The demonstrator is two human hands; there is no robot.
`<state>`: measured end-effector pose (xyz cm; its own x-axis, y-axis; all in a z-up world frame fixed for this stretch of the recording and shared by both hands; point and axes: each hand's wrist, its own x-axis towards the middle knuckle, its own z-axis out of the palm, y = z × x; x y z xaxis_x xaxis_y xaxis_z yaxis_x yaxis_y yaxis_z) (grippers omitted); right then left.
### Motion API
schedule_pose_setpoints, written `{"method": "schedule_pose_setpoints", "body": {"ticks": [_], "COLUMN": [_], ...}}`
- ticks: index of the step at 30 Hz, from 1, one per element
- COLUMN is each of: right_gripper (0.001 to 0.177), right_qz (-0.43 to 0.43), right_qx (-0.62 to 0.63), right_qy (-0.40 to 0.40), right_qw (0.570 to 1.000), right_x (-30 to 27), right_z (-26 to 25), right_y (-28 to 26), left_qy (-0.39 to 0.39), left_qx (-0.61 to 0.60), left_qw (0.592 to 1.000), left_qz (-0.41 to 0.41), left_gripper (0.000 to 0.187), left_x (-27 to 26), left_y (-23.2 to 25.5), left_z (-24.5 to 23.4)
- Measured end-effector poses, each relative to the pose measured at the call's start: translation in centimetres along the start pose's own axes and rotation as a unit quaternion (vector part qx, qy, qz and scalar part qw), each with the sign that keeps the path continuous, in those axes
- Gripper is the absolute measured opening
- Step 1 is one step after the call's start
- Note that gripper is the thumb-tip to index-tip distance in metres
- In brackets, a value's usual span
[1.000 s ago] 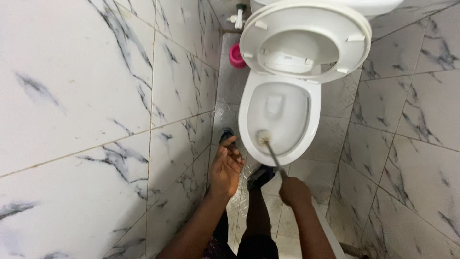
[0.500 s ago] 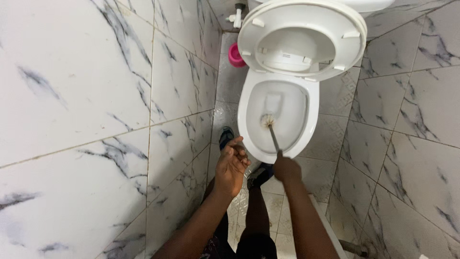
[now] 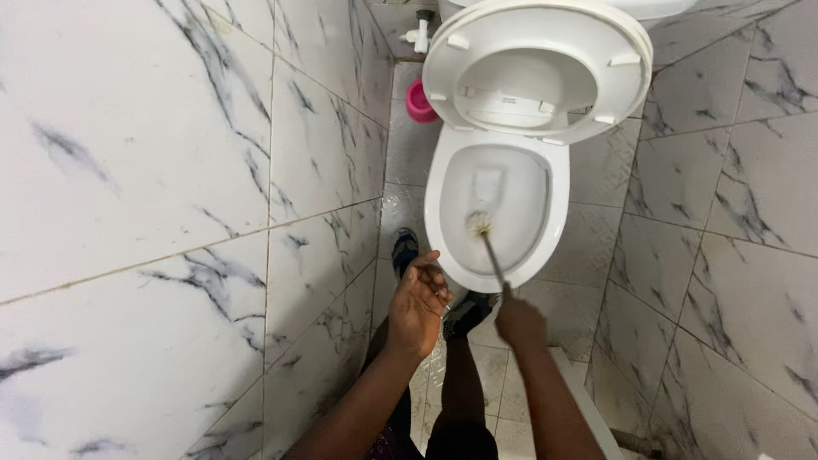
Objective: The person cleans a toilet bowl by scrubbing the inside of the bowl with a toilet brush while lifting and adjusting the toilet seat.
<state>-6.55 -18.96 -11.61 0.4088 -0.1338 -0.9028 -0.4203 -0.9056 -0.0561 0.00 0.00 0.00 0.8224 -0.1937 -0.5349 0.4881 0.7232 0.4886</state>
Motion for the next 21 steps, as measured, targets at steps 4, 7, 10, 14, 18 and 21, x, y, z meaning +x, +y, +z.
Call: {"method": "schedule_pose_setpoints", "body": {"ticks": [4, 7, 10, 14, 18, 21], "right_gripper": [0.071, 0.073, 0.067, 0.052, 0.056, 0.061], "right_qz": [0.001, -0.010, -0.012, 0.013, -0.041, -0.062], "right_qx": [0.026, -0.001, -0.027, -0.019, 0.013, 0.048], "right_qy": [0.018, 0.007, -0.012, -0.022, 0.003, -0.006], "right_qw": [1.000, 1.000, 0.999, 1.000, 0.999, 0.997], "right_x": [4.2, 3.2, 1.4, -0.3, -0.4, -2.9], "right_z": [-2.1, -1.3, 0.3, 0.8, -1.9, -5.0], "right_y": [-0.7, -1.7, 0.3, 6.1, 1.3, -0.1], "left_qy": [0.019, 0.007, 0.000, 0.012, 0.020, -0.032], "left_qx": [0.001, 0.007, 0.011, 0.018, 0.002, -0.004], "left_qw": [1.000, 1.000, 1.000, 1.000, 1.000, 0.999], "left_qz": [-0.019, -0.009, -0.002, 0.005, 0.013, 0.043], "left_gripper": [0.042, 0.043, 0.043, 0.043, 0.043, 0.041], "left_x": [-0.6, -0.1, -0.2, -0.1, 0.1, 0.2], "left_y": [0.4, 1.3, 1.5, 2.5, 2.9, 2.5], "left_z": [-0.1, 0.3, 0.7, 0.4, 0.6, 0.4]}}
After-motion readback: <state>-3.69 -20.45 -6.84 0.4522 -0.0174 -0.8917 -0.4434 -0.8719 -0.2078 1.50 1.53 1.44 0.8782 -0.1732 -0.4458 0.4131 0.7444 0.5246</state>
